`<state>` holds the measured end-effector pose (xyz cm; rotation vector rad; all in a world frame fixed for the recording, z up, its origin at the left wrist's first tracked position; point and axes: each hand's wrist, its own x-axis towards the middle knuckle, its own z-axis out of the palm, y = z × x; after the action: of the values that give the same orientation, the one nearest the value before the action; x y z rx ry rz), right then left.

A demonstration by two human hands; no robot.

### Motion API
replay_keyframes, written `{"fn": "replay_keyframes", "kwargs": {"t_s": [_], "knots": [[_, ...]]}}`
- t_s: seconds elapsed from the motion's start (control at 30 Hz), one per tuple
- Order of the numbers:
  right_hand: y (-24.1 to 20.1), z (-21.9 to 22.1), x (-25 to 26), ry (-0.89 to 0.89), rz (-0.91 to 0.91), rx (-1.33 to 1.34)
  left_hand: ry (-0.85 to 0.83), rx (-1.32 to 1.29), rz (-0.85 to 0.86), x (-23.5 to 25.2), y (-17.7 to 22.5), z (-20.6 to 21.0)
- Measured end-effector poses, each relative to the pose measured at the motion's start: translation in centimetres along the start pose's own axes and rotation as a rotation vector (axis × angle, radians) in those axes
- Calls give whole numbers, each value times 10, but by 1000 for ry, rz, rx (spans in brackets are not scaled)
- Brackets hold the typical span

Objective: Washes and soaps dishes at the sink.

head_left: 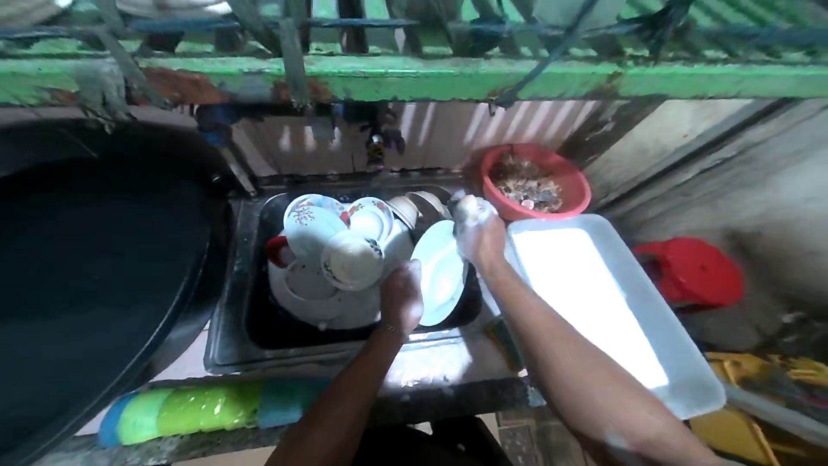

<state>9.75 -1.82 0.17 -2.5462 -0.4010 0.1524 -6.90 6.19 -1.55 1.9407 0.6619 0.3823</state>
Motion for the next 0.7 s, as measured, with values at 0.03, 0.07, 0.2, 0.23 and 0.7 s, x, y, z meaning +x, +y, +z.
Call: {"fn": "replay_keyframes", "kwargs": {"t_s": [0.03,0.07,0.2,0.23,0.7], "knots": [[-7,4,-11,5,-17,-17,21,13,-41,5,5,-1],[-18,10,-32,-14,-50,-43,57,0,-101,13,8,-1],[-29,40,-104,67,-270,-32,230,-190,-121,37,-14,-7],[-24,34,-95,25,-192,-29,197,-223,-122,32,-17,-13],[-47,-17,-92,-322,-416,223,66,-761,-486,30,-5,-29]]}}
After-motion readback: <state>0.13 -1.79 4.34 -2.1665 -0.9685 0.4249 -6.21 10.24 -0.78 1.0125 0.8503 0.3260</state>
